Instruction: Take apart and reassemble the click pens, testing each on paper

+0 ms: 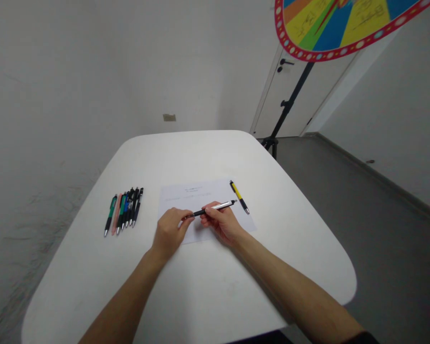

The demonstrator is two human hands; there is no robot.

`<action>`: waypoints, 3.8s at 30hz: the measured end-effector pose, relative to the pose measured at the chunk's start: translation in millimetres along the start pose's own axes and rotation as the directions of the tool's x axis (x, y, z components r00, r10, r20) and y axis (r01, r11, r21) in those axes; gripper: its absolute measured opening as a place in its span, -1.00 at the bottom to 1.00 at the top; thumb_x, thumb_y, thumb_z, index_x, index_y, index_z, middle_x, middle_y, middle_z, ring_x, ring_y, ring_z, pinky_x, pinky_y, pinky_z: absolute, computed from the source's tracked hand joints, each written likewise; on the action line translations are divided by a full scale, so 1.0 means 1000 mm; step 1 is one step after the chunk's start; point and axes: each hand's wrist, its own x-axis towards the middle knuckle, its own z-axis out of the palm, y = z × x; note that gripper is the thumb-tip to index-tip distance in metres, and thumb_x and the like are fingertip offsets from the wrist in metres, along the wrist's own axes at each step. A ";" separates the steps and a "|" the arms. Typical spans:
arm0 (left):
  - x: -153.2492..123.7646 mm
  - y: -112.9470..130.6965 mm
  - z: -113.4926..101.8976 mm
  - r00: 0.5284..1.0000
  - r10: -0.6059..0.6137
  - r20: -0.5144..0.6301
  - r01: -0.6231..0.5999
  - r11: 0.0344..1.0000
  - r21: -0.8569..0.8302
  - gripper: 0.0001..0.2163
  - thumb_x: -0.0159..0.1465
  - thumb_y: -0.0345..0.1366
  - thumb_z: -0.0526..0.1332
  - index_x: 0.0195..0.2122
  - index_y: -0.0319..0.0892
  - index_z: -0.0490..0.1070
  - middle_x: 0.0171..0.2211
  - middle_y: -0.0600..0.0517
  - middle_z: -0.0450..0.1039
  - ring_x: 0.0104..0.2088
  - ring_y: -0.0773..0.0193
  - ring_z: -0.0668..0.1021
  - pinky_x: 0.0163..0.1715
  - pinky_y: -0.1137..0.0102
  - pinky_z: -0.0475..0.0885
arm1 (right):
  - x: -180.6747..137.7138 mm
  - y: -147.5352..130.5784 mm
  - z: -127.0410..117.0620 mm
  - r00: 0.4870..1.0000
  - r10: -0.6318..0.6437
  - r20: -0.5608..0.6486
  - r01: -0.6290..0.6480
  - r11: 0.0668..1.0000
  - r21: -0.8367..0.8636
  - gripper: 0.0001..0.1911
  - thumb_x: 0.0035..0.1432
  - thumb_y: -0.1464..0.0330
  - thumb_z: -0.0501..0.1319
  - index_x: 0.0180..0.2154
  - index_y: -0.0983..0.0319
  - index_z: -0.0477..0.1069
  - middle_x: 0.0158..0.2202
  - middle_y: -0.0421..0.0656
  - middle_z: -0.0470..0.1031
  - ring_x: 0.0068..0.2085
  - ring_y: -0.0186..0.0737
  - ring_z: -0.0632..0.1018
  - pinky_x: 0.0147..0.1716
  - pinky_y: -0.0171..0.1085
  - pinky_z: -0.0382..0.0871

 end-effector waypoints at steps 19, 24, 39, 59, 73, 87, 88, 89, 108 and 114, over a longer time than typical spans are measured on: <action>-0.001 -0.002 -0.002 0.998 -0.061 0.033 0.062 0.997 -0.035 -0.84 0.33 -0.27 0.14 -0.34 -0.18 0.46 -0.44 0.03 0.54 -0.42 0.32 0.54 -0.37 0.42 0.43 | -0.002 0.000 0.001 1.000 -0.005 0.030 0.005 1.000 0.002 -0.66 -0.26 0.30 0.52 -0.44 0.26 0.46 -0.59 -0.22 0.53 -0.53 -0.36 0.52 -0.53 -0.41 0.40; -0.002 -0.002 -0.002 0.992 -0.096 0.087 0.098 0.995 -0.019 -0.74 0.38 -0.27 0.05 -0.38 -0.19 0.45 -0.47 0.02 0.52 -0.44 0.31 0.53 -0.40 0.40 0.43 | -0.002 0.001 0.001 0.999 -0.019 0.029 0.019 1.000 0.004 -0.67 -0.27 0.30 0.52 -0.45 0.26 0.46 -0.58 -0.22 0.53 -0.54 -0.36 0.51 -0.55 -0.40 0.40; -0.002 0.000 -0.002 0.994 -0.101 0.045 0.103 0.993 -0.052 -0.85 0.34 -0.28 0.13 -0.30 -0.19 0.45 -0.44 0.05 0.54 -0.44 0.35 0.55 -0.38 0.45 0.46 | -0.001 0.001 -0.001 1.000 -0.020 0.024 0.020 1.000 0.012 -0.67 -0.23 0.30 0.51 -0.43 0.26 0.46 -0.56 -0.23 0.52 -0.52 -0.35 0.52 -0.53 -0.38 0.42; -0.005 -0.021 -0.005 0.953 -0.248 0.176 0.237 0.968 0.080 -0.89 0.21 -0.44 0.13 -0.30 -0.19 0.43 -0.37 0.00 0.54 -0.39 0.26 0.56 -0.31 0.36 0.47 | 0.003 -0.001 -0.005 0.995 -0.020 -0.094 0.027 0.997 0.077 -0.63 -0.24 0.25 0.51 -0.44 0.25 0.41 -0.56 -0.22 0.53 -0.53 -0.38 0.50 -0.56 -0.43 0.40; -0.010 -0.031 -0.004 0.927 -0.201 0.318 0.157 0.975 0.158 -0.87 0.23 -0.42 0.11 -0.33 -0.16 0.45 -0.40 -0.01 0.47 -0.37 0.21 0.51 -0.32 0.33 0.44 | 0.003 0.000 -0.005 0.996 -0.043 -0.083 0.045 0.999 0.018 -0.70 -0.17 0.26 0.47 -0.44 0.24 0.42 -0.55 -0.20 0.53 -0.54 -0.34 0.50 -0.57 -0.38 0.40; 0.004 -0.006 -0.012 0.987 -0.108 0.116 0.113 0.993 -0.043 -0.89 0.28 -0.29 0.21 -0.23 -0.16 0.49 -0.39 0.00 0.52 -0.33 0.25 0.51 -0.29 0.34 0.44 | 0.001 0.003 -0.001 0.999 -0.033 -0.020 0.033 0.999 -0.013 -0.65 -0.27 0.34 0.51 -0.42 0.23 0.42 -0.57 -0.27 0.50 -0.54 -0.35 0.51 -0.55 -0.39 0.40; 0.005 -0.005 -0.012 0.989 -0.097 0.108 0.103 0.993 -0.052 -0.90 0.28 -0.30 0.21 -0.25 -0.16 0.50 -0.40 0.00 0.52 -0.34 0.25 0.51 -0.30 0.34 0.44 | 0.001 0.004 -0.001 0.999 -0.029 -0.017 0.029 0.999 -0.017 -0.65 -0.28 0.35 0.51 -0.42 0.23 0.42 -0.57 -0.27 0.50 -0.54 -0.36 0.51 -0.55 -0.39 0.40; 0.005 -0.004 -0.012 0.991 -0.085 0.102 0.092 0.994 -0.058 -0.90 0.29 -0.31 0.20 -0.27 -0.16 0.50 -0.41 0.00 0.53 -0.34 0.25 0.51 -0.30 0.34 0.44 | 0.000 0.004 -0.001 1.000 -0.025 -0.017 0.025 0.999 -0.020 -0.64 -0.28 0.35 0.51 -0.41 0.23 0.42 -0.57 -0.27 0.51 -0.55 -0.36 0.51 -0.54 -0.39 0.40; 0.007 0.002 -0.011 0.998 -0.038 0.049 0.041 0.997 -0.067 -0.92 0.27 -0.41 0.18 -0.36 -0.17 0.43 -0.45 0.02 0.50 -0.38 0.28 0.48 -0.35 0.36 0.40 | -0.003 -0.001 0.000 0.983 0.020 0.180 -0.031 0.998 0.057 -0.58 -0.08 0.25 0.46 -0.26 0.18 0.30 -0.34 -0.18 0.62 -0.35 -0.29 0.65 -0.29 -0.34 0.54; 0.007 0.002 -0.011 0.999 -0.030 0.039 0.032 0.999 -0.041 -0.93 0.25 -0.43 0.19 -0.38 -0.19 0.41 -0.47 0.04 0.47 -0.39 0.28 0.47 -0.36 0.37 0.38 | -0.002 0.000 0.000 0.984 -0.018 0.177 0.005 0.997 0.074 -0.61 -0.03 0.27 0.44 -0.26 0.18 0.28 -0.33 -0.18 0.62 -0.34 -0.31 0.65 -0.30 -0.39 0.55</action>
